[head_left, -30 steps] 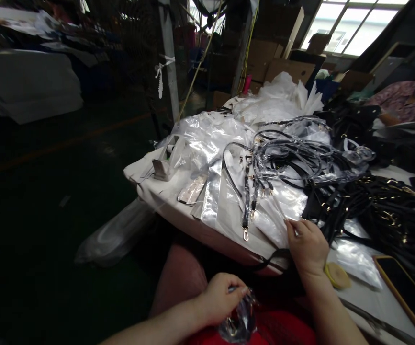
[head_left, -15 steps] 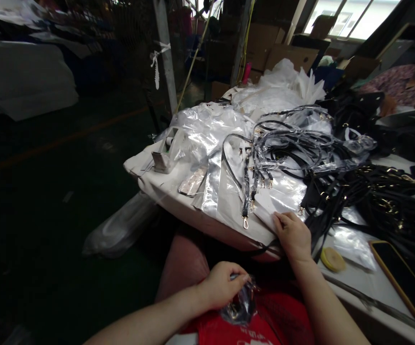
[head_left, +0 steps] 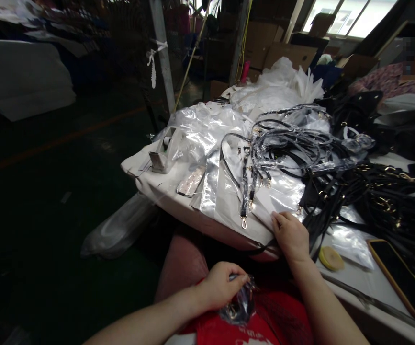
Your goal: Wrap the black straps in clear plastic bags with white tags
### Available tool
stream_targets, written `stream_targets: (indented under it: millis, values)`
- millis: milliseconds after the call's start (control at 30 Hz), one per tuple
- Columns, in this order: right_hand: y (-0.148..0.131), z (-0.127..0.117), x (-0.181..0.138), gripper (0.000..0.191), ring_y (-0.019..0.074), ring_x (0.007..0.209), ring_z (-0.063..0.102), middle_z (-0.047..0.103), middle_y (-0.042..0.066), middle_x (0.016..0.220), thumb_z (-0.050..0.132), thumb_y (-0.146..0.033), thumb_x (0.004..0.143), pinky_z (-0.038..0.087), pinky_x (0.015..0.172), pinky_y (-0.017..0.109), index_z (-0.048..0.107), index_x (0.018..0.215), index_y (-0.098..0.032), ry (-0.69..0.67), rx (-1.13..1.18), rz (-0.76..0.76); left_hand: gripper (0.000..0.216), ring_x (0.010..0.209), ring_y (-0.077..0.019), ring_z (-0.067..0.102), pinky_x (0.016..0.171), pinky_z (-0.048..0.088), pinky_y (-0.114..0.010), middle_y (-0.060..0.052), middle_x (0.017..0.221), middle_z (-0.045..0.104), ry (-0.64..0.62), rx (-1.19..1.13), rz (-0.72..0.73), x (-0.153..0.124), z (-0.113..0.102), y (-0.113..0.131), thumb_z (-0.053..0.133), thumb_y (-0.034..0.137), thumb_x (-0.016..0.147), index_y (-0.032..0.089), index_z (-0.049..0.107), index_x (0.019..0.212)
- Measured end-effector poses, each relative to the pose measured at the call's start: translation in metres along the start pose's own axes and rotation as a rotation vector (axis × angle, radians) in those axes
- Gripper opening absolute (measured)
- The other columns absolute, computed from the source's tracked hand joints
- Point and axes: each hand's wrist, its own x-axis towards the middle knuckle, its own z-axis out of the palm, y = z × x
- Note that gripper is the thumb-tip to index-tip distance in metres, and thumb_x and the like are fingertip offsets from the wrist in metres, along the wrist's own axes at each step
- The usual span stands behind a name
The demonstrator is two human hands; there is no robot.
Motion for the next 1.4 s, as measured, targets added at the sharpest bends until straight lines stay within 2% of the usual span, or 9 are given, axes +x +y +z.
stream_targets:
  millis: [267,400,667,833,967,1167,1400]
  values:
    - [-0.007,-0.005,0.008,0.030,0.0173,0.069,0.060,0.070,0.009,0.088,0.048,-0.027,0.095,0.030,0.057,0.030,0.075,0.089,-0.017,-0.045,-0.060,0.052,0.037,0.076,-0.0196,0.067,0.067,0.048,-0.025,-0.009,0.087,0.076,-0.012,0.020,-0.006,0.001,0.000,-0.001,0.057,0.040,0.084,0.011,0.077,0.093]
    - [-0.007,-0.007,0.015,0.027,0.0194,0.070,0.062,0.070,0.011,0.086,0.051,-0.027,0.092,0.032,0.057,0.030,0.075,0.084,-0.016,-0.081,-0.053,0.074,0.036,0.080,-0.0209,0.067,0.070,0.049,-0.026,-0.010,0.090,0.076,-0.007,0.041,0.023,0.000,0.000,-0.002,0.057,0.038,0.084,0.011,0.077,0.094]
    - [0.004,-0.011,0.022,0.029,0.0219,0.078,0.068,0.075,0.010,0.096,0.050,-0.028,0.088,0.040,0.062,0.029,0.078,0.094,-0.020,-0.110,0.060,0.167,0.035,0.083,-0.0205,0.067,0.072,0.049,-0.026,-0.008,0.091,0.076,-0.005,0.064,0.038,-0.007,-0.001,0.004,0.057,0.039,0.084,0.012,0.077,0.095]
    - [0.020,-0.008,0.033,0.023,0.0208,0.070,0.067,0.076,0.006,0.080,0.059,-0.033,0.078,0.041,0.058,0.027,0.079,0.085,-0.023,-0.175,0.182,0.230,0.032,0.084,-0.0201,0.068,0.072,0.049,-0.025,-0.008,0.093,0.076,-0.023,0.049,0.056,-0.010,0.000,0.003,0.056,0.034,0.083,0.013,0.077,0.096]
    - [0.024,-0.004,0.040,0.021,0.0198,0.066,0.066,0.075,0.006,0.076,0.060,-0.032,0.075,0.040,0.056,0.026,0.077,0.081,-0.021,-0.202,0.237,0.255,0.031,0.082,-0.0195,0.068,0.071,0.049,-0.024,-0.007,0.091,0.077,-0.006,0.052,0.062,-0.014,0.001,0.005,0.057,0.033,0.083,0.013,0.077,0.095]
    - [0.015,-0.003,0.034,0.033,0.0209,0.061,0.061,0.070,0.007,0.066,0.053,-0.043,0.084,0.035,0.053,0.027,0.073,0.072,-0.021,-0.133,0.265,0.283,0.032,0.082,-0.0197,0.068,0.071,0.049,-0.025,-0.008,0.091,0.076,0.016,0.061,0.071,-0.018,0.000,0.003,0.056,0.032,0.084,0.013,0.077,0.097]
    - [0.028,-0.022,0.031,0.037,0.0220,0.061,0.064,0.072,0.008,0.070,0.051,-0.048,0.088,0.039,0.056,0.029,0.071,0.092,-0.017,0.091,0.342,0.347,0.030,0.084,-0.0188,0.068,0.075,0.050,-0.025,-0.007,0.096,0.076,-0.028,0.055,0.126,-0.018,-0.004,0.000,0.056,0.030,0.083,0.014,0.077,0.099]
